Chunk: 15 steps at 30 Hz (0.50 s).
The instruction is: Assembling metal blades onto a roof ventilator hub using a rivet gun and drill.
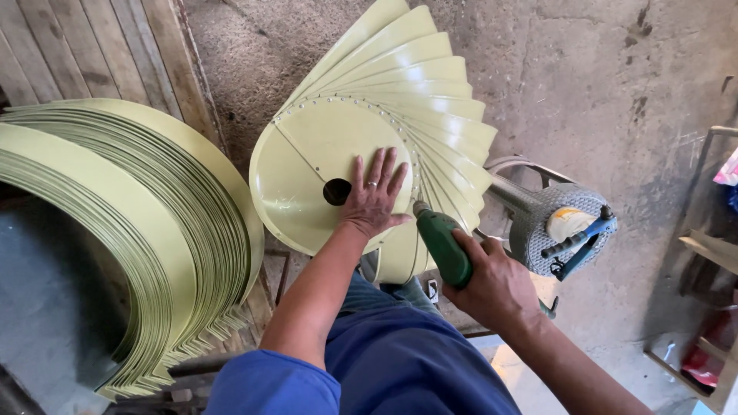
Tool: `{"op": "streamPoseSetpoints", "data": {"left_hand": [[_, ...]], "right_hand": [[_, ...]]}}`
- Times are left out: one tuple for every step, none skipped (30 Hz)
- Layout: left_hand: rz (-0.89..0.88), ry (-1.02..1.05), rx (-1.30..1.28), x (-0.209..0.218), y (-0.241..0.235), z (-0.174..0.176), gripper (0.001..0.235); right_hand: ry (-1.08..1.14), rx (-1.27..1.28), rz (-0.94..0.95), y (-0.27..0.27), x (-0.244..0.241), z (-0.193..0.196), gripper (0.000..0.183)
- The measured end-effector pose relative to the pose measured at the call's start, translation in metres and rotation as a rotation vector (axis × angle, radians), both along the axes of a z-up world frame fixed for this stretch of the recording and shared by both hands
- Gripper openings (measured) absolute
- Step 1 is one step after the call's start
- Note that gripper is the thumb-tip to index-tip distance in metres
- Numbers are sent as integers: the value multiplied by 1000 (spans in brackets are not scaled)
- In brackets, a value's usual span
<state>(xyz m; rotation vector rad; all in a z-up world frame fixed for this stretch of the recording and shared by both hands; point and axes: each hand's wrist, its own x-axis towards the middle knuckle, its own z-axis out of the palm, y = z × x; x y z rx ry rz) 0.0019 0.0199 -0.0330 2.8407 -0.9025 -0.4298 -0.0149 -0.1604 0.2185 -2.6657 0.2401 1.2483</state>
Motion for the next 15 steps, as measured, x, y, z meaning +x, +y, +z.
{"op": "streamPoseSetpoints", "data": {"left_hand": [[0, -3, -4, -1, 0, 0, 119], [-3, -11, -10, 0, 0, 0, 119], [-3, -12, -11, 1, 0, 0, 119], [-8, -9, -14, 1, 0, 1, 120], [-13, -5, -18, 1, 0, 1, 120], [-14, -6, -17, 1, 0, 1, 120], [-12, -6, -21, 1, 0, 1, 120], [-11, -4, -26, 1, 0, 1, 120], [-13, -3, -26, 0, 0, 1, 120], [-9, -10, -27, 0, 0, 0, 120], [-4, -17, -27, 0, 0, 0, 120], [-6, -19, -27, 0, 0, 0, 120], [-6, -16, -27, 1, 0, 0, 120], [-7, -13, -27, 1, -1, 1, 120], [-10, -14, -28, 1, -1, 0, 120]], "right_hand": [[-3, 0, -1, 0, -1, -1, 90], [-11, -1, -6, -1, 0, -3, 93], [-13, -1, -6, -2, 0, -3, 93], [-16, -4, -7, -3, -1, -3, 89], [-18, -7, -8, -3, -1, -3, 84], [-19, -6, -8, -3, -2, -3, 84], [-35, 1, -4, -4, -3, -4, 87], [-51, 7, -1, -4, -5, -4, 89], [-49, 7, -3, -4, -5, -4, 89], [-55, 13, -2, -4, -5, -5, 87], [-61, 18, -1, -4, -5, -5, 86], [-62, 18, -4, -2, -4, -2, 86], [-41, 10, 6, 0, -3, 0, 85], [-20, 2, 14, 1, -2, 3, 83], [-21, 2, 11, -1, -4, 1, 83]]}}
